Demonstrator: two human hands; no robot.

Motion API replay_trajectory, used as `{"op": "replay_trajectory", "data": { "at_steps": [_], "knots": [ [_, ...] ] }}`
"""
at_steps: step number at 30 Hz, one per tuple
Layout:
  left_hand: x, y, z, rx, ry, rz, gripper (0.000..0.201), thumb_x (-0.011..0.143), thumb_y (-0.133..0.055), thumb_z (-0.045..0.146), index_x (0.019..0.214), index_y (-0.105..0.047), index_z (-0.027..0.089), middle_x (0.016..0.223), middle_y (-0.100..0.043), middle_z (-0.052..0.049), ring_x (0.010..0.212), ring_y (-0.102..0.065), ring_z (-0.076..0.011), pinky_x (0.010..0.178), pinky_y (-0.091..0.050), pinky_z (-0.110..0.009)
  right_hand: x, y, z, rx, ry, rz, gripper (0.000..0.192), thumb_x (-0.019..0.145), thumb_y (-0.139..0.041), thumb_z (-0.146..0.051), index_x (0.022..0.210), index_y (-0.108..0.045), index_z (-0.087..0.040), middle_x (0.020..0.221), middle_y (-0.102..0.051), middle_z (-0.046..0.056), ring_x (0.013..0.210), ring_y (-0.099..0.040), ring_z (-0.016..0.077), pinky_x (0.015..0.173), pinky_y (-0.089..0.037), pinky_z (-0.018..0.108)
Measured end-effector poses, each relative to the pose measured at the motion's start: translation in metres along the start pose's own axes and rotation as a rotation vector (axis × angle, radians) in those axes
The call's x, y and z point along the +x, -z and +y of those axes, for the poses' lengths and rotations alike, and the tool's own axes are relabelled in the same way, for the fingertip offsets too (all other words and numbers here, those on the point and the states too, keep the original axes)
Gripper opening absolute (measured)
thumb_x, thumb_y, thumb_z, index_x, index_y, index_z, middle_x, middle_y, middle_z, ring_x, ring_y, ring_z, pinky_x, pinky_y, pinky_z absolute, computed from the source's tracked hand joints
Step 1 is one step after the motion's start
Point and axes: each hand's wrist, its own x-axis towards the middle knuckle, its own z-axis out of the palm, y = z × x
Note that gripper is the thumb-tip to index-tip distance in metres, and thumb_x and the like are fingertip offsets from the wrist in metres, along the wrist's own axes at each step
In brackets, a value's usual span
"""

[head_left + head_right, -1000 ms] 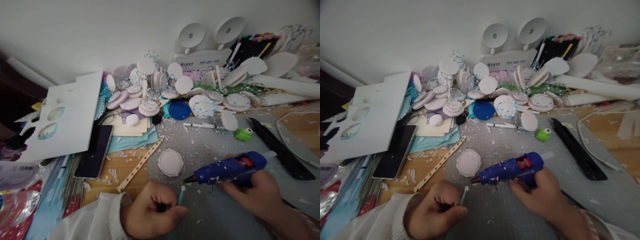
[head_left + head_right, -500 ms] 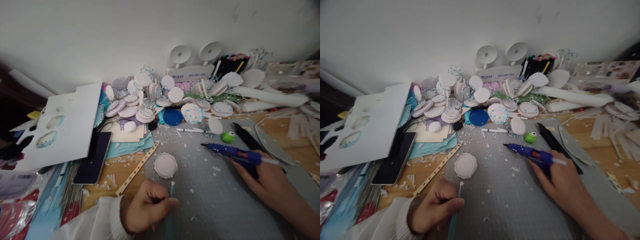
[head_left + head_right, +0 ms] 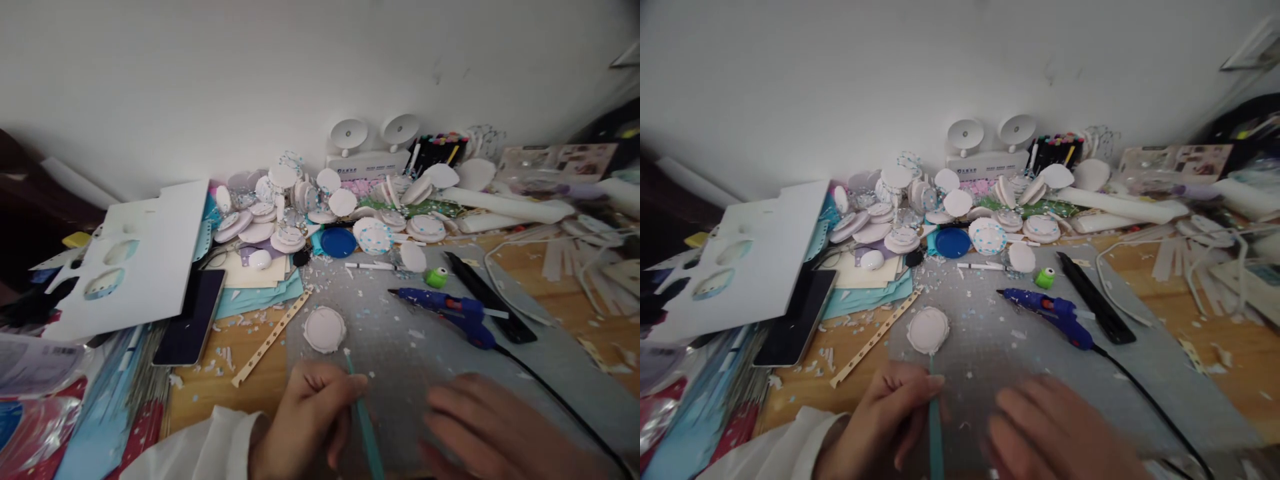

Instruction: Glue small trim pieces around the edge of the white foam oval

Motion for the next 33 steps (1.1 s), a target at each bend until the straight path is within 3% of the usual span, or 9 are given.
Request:
{"op": "replay_trajectory", "data": {
  "at_steps": [4,9,12,14,15,17,19,24,33],
  "knots": [
    [-0.002,-0.017,0.001,0.003,0.017,0.113,0.063,0.070,-0.069,0.066,0.042,-0.037,0.020,0.038,-0.031,0.007,0.039,-0.026,-0.0060,0.039,-0.017,-0.023,0.045,-0.028,-0.018,0.096,0.208,-0.040,0.037,0.095,-0.030,-0.001,0.082,-0.059,-0.020,0.067,-0.065,0.001,0.058,-0.056,0.0158,0.055,-0.043,0.033],
    [-0.002,-0.012,0.009,0.222,-0.124,0.156,0.054,0.087,-0.058,0.054,0.049,-0.049,0.016,0.049,-0.035,0.005,0.050,-0.031,-0.0085,0.046,-0.026,-0.022,0.058,-0.034,-0.004,0.123,0.296,-0.034,0.030,0.084,-0.039,0.001,0.073,-0.055,-0.021,0.060,-0.053,0.000,0.056,-0.043,0.0173,0.051,-0.033,0.034],
    [-0.001,0.007,0.019,0.595,-0.456,0.150,0.045,0.100,-0.043,0.037,0.075,-0.072,0.013,0.058,-0.058,-0.002,0.056,-0.050,-0.0127,0.055,-0.040,-0.024,0.058,-0.035,0.013,0.311,0.176,0.024,0.030,0.080,-0.044,0.003,0.065,-0.049,-0.022,0.059,-0.051,-0.002,0.055,-0.042,0.0145,0.051,-0.030,0.031],
    [0.005,0.025,0.025,0.945,-0.830,0.131,0.029,0.096,-0.053,0.031,0.107,-0.073,0.013,0.089,-0.073,-0.011,0.082,-0.065,-0.0213,0.077,-0.051,-0.032,0.059,-0.039,0.024,0.457,0.031,0.097,0.032,0.082,-0.045,0.003,0.063,-0.043,-0.023,0.057,-0.047,-0.004,0.053,-0.043,0.0124,0.050,-0.031,0.029],
    [0.009,0.035,0.028,1.099,-0.913,0.079,0.040,0.092,-0.061,0.033,0.127,-0.064,0.013,0.113,-0.071,-0.016,0.102,-0.065,-0.0272,0.089,-0.052,-0.039,0.059,-0.042,0.029,0.503,-0.040,0.129,0.032,0.083,-0.045,0.002,0.063,-0.040,-0.023,0.057,-0.045,-0.005,0.052,-0.044,0.0121,0.050,-0.032,0.028],
    [0.020,0.052,0.029,1.318,-0.888,0.063,0.074,0.085,-0.071,0.037,0.148,-0.043,0.013,0.145,-0.053,-0.022,0.133,-0.050,-0.0361,0.108,-0.043,-0.053,0.057,-0.051,0.034,0.549,-0.147,0.184,0.033,0.087,-0.043,-0.002,0.065,-0.032,-0.025,0.055,-0.041,-0.006,0.050,-0.044,0.0121,0.049,-0.034,0.027],
    [0.030,0.063,0.028,1.432,-0.817,0.022,0.089,0.081,-0.076,0.042,0.153,-0.032,0.013,0.154,-0.044,-0.022,0.143,-0.039,-0.0388,0.113,-0.037,-0.059,0.053,-0.060,0.036,0.598,-0.233,0.229,0.032,0.090,-0.042,-0.006,0.069,-0.028,-0.026,0.056,-0.037,-0.007,0.047,-0.041,0.0119,0.046,-0.033,0.025],
    [0.040,0.069,0.016,1.420,-0.712,0.018,0.083,0.081,-0.076,0.043,0.148,-0.039,0.009,0.139,-0.056,-0.024,0.129,-0.054,-0.0388,0.107,-0.045,-0.058,0.043,-0.072,0.029,0.711,-0.387,0.300,0.021,0.095,-0.043,-0.014,0.085,-0.031,-0.029,0.063,-0.037,-0.008,0.048,-0.041,0.0114,0.044,-0.035,0.023],
    [0.030,0.074,0.005,1.235,-0.817,0.073,0.084,0.076,-0.081,0.036,0.145,-0.038,0.019,0.129,-0.057,-0.018,0.117,-0.062,-0.0326,0.098,-0.055,-0.042,0.037,-0.060,0.023,0.913,-0.631,0.251,0.021,0.099,-0.043,-0.018,0.086,-0.031,-0.029,0.064,-0.037,-0.009,0.045,-0.036,0.0096,0.038,-0.033,0.017]
  ]
}}
